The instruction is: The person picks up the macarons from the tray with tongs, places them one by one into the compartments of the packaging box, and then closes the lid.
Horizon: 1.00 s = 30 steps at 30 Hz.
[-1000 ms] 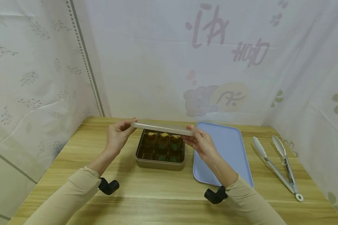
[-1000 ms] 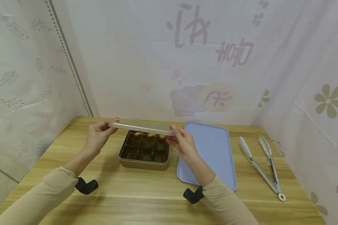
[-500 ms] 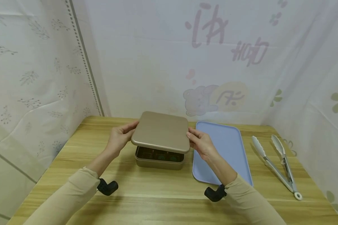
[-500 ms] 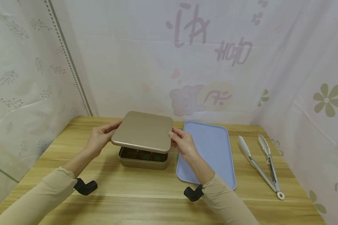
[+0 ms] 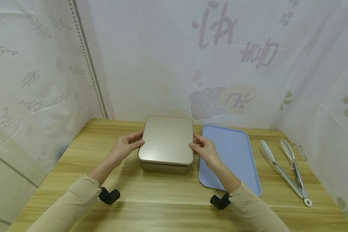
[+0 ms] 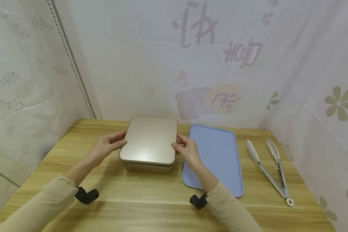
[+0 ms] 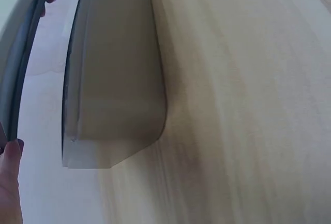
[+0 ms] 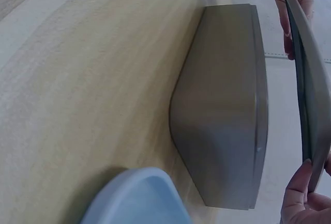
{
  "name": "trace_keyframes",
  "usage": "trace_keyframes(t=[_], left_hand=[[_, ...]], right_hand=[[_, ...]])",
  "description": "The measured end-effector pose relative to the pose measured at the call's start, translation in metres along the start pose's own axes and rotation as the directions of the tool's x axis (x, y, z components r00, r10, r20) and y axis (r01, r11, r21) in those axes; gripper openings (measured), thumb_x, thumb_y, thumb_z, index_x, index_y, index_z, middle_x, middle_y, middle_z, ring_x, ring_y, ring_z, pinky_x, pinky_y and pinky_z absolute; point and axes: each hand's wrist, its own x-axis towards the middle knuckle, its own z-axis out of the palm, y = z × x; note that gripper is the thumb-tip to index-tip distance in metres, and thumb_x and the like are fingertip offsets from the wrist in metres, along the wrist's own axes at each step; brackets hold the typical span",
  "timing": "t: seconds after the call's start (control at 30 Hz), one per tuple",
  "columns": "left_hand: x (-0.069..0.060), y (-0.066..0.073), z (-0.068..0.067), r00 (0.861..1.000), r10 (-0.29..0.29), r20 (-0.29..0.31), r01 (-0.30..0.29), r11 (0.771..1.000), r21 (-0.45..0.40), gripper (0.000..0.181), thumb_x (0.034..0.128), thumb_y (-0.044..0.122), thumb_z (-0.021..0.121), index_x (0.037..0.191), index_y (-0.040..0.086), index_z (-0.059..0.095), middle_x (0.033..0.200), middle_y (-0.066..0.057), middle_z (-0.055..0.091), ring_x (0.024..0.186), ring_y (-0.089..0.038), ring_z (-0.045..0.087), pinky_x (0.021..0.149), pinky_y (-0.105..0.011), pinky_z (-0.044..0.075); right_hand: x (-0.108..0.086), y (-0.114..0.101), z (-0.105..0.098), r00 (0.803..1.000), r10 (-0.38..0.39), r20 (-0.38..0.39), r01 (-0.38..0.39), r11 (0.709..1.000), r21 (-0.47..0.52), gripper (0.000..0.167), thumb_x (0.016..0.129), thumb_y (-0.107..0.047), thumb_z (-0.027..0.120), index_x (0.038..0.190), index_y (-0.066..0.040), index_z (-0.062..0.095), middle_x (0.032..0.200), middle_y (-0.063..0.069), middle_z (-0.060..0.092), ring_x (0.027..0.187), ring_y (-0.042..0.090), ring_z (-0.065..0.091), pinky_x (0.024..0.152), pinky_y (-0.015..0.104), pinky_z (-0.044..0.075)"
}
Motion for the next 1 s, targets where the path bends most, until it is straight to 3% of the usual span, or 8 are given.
trace_keyframes(t=[0.3,1.0], left_hand=[[-0.002,-0.011,0.002,1.0,0.003,-0.011,-0.002,1.0,0.017,0.055,0.0919,0.012,0.061,0.14,-0.002,0.04,0.139,-0.021,0.044,0.129,-0.032,0.044,0.09,-0.012,0.045],[0.003,-0.022,0.005,1.0,-0.013,0.024,0.012,0.998,0.057,0.057,0.0923,0.014,0.061,0.142,-0.002,0.037,0.142,-0.02,0.041,0.131,-0.032,0.041,0.094,-0.016,0.043]], right_hand=[[-0.001,0.007,0.005,0.999,-0.041,0.009,0.042,0.995,-0.089,0.061,0.089,-0.006,0.064,0.142,0.004,0.036,0.097,0.009,0.052,0.073,0.006,0.054,0.07,0.022,0.054],[0.001,0.017,0.012,0.999,-0.038,-0.007,0.037,0.991,-0.13,0.065,0.088,-0.006,0.065,0.143,0.005,0.033,0.092,0.01,0.051,0.072,0.009,0.05,0.061,0.015,0.045]])
